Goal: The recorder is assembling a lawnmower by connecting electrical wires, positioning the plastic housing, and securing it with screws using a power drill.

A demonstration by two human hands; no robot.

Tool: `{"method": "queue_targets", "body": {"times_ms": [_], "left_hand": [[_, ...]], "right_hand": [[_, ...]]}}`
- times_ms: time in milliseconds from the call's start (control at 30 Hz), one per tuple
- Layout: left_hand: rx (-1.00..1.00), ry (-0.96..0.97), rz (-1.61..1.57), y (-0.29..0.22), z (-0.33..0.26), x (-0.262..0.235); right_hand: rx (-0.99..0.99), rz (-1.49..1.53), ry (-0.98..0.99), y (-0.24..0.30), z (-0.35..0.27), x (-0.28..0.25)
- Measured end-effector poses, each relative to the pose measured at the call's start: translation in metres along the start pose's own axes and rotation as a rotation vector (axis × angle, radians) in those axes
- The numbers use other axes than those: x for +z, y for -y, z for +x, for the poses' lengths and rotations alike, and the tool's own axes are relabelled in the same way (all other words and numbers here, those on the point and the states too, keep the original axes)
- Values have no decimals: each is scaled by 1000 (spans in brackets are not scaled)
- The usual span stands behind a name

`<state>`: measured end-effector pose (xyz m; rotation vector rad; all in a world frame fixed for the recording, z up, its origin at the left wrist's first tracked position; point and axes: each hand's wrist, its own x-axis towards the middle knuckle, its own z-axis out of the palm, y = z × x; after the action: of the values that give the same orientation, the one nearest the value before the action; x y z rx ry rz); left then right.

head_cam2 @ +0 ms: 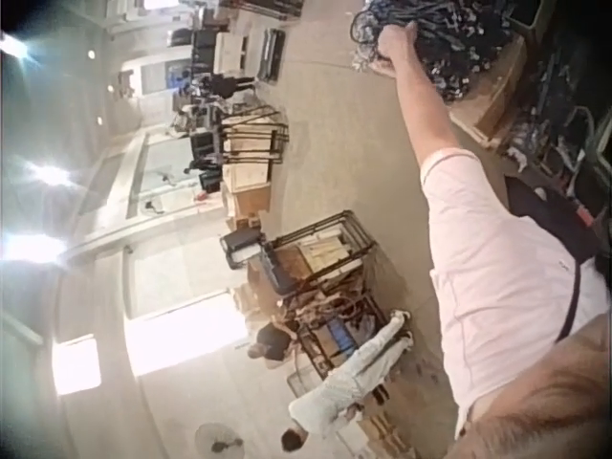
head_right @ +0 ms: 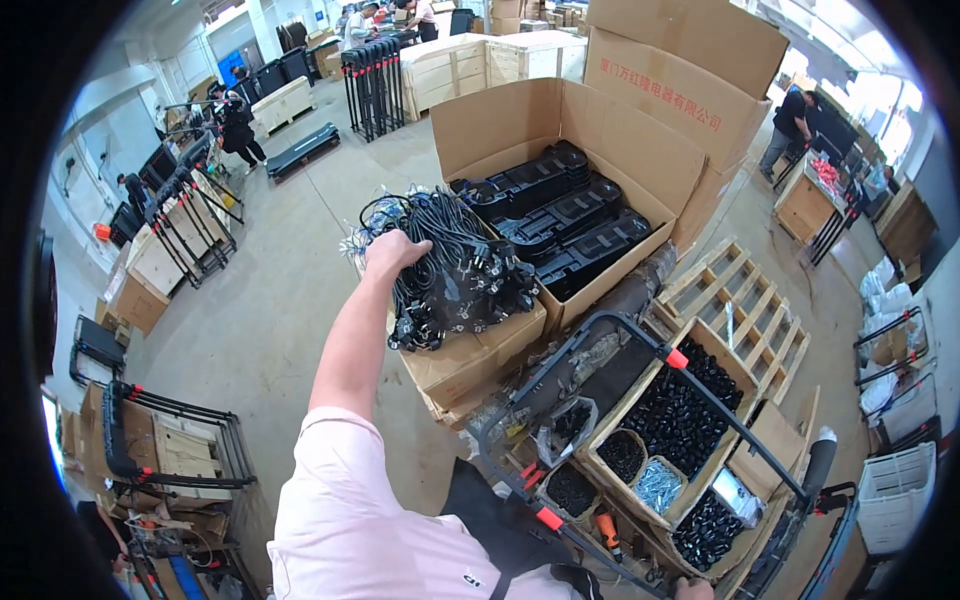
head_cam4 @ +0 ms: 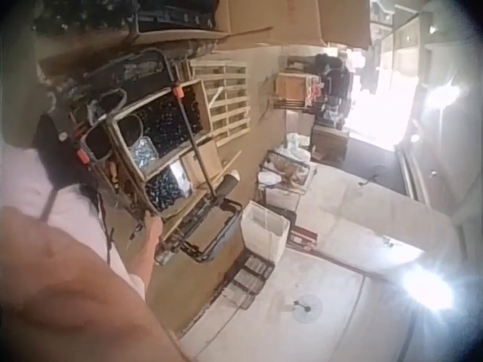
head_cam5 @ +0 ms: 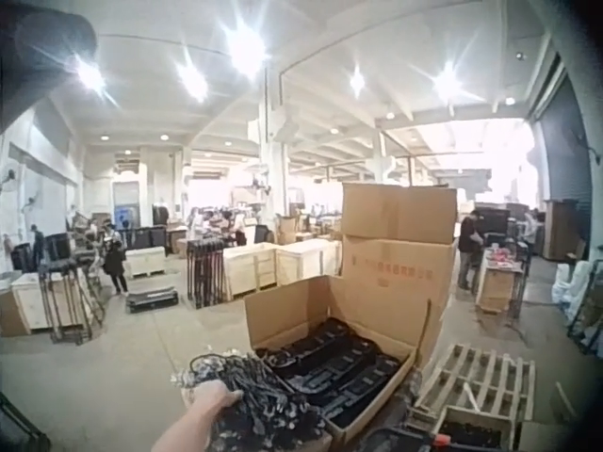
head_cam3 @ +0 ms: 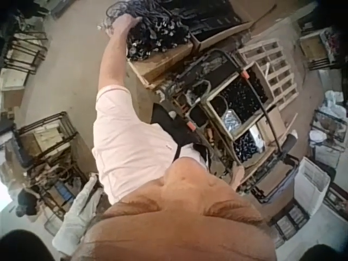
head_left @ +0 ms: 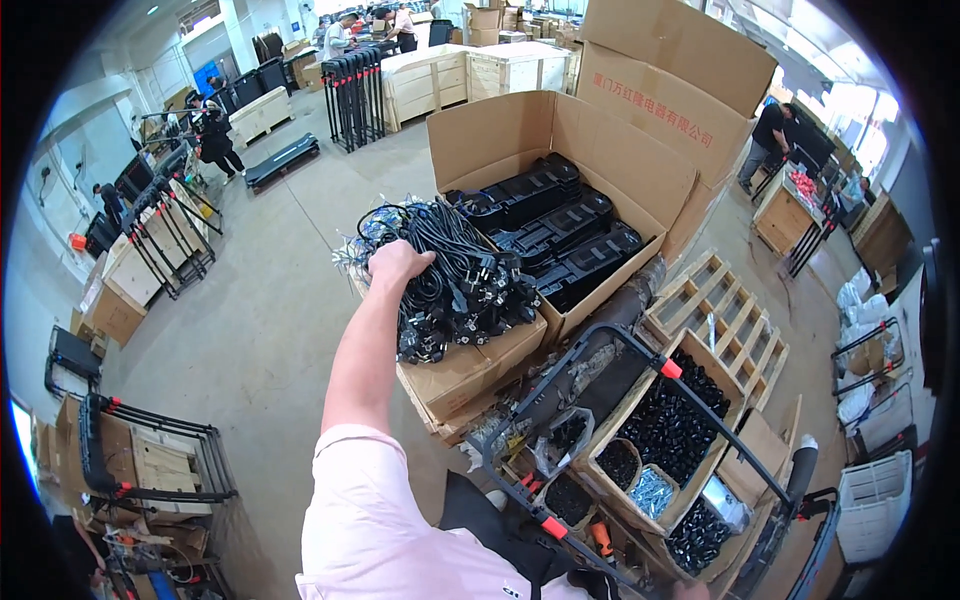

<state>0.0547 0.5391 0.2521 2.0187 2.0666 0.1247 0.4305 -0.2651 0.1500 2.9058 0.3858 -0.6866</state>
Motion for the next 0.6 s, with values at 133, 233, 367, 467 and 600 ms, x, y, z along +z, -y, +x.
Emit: {"method": "queue_targets", "body": {"times_ms": [133, 233, 367, 467, 600], "left_hand": [[-1, 73, -62, 13, 28, 1], [-55, 26, -457, 31, 30, 2], [158, -82, -1059, 20, 11, -2], [326, -309, -1112, -5, -19, -26], [414, -582, -1176, 5, -22, -34]], "right_hand": [[-97, 28, -19, 30, 2, 3], [-181, 95, -20, 47, -9, -8], [-218, -7, 4, 46, 6, 6], [-217, 15, -7, 74, -9, -16], [-212, 79, 110, 119, -21, -52]]}}
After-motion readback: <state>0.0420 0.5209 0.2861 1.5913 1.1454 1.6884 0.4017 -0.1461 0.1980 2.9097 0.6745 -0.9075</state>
